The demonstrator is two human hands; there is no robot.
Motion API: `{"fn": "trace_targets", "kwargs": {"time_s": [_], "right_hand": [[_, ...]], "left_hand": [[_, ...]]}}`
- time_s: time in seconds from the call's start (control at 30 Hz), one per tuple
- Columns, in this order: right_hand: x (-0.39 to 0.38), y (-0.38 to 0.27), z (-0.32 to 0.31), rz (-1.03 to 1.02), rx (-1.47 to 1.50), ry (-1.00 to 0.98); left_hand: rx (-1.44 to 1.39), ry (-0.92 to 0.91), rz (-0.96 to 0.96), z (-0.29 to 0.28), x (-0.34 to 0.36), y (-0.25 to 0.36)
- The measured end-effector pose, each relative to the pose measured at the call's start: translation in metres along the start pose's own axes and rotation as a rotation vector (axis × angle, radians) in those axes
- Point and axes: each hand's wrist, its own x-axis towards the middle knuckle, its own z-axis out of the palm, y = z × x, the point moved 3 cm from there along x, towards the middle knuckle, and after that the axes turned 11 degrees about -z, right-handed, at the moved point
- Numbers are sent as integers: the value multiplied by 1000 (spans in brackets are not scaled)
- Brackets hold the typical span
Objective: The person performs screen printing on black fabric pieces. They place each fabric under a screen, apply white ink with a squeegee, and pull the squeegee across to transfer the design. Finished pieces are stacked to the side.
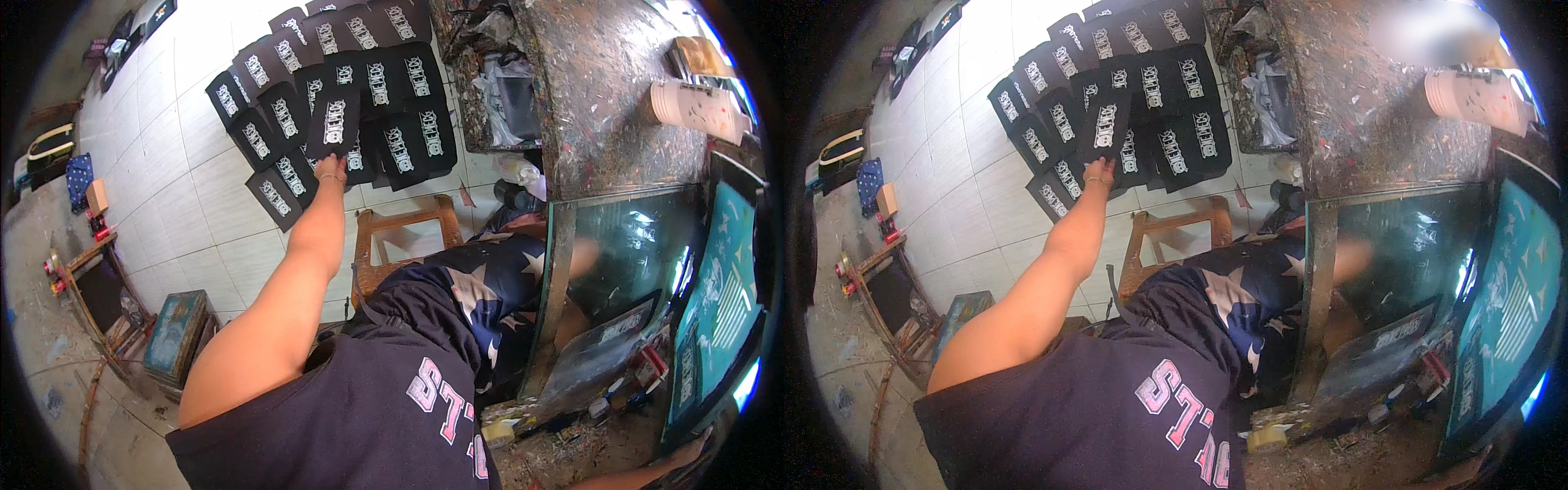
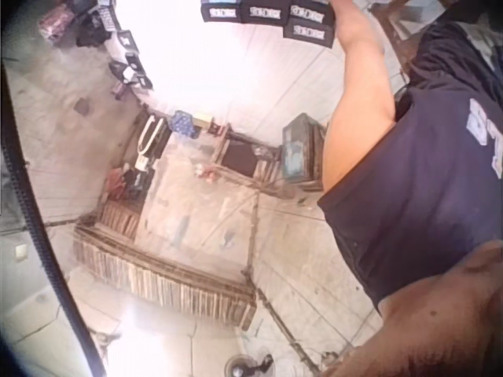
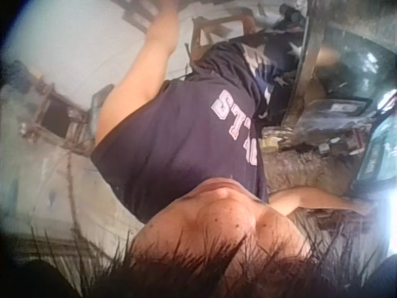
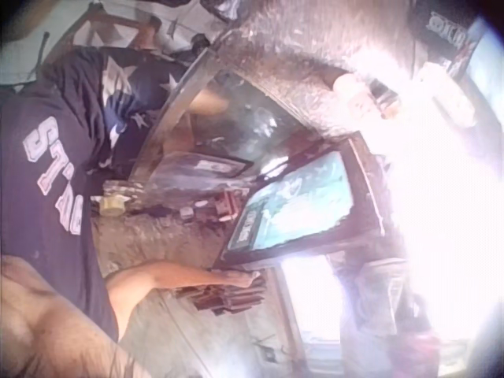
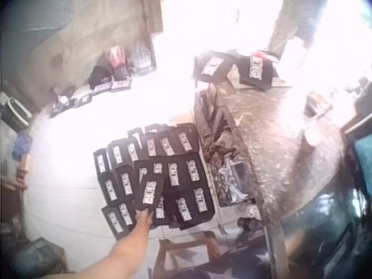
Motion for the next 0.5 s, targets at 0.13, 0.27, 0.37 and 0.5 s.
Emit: {"fn": "trace_targets", "kwargs": {"time_s": [0.13,0.27,0.37,0.5], "right_hand": [[9,-32,0,-63,8,3],[-29,-40,-19,161,256,36],[-14,-104,39,374,472,149],[75,-189,-48,366,362,236]], "left_hand": [[57,76,-215,-28,18,-51],[353,-43,-238,-29,23,-89],[691,-194,131,-59,14,-48],[842,-268,549,-15,-18,-69]]}}
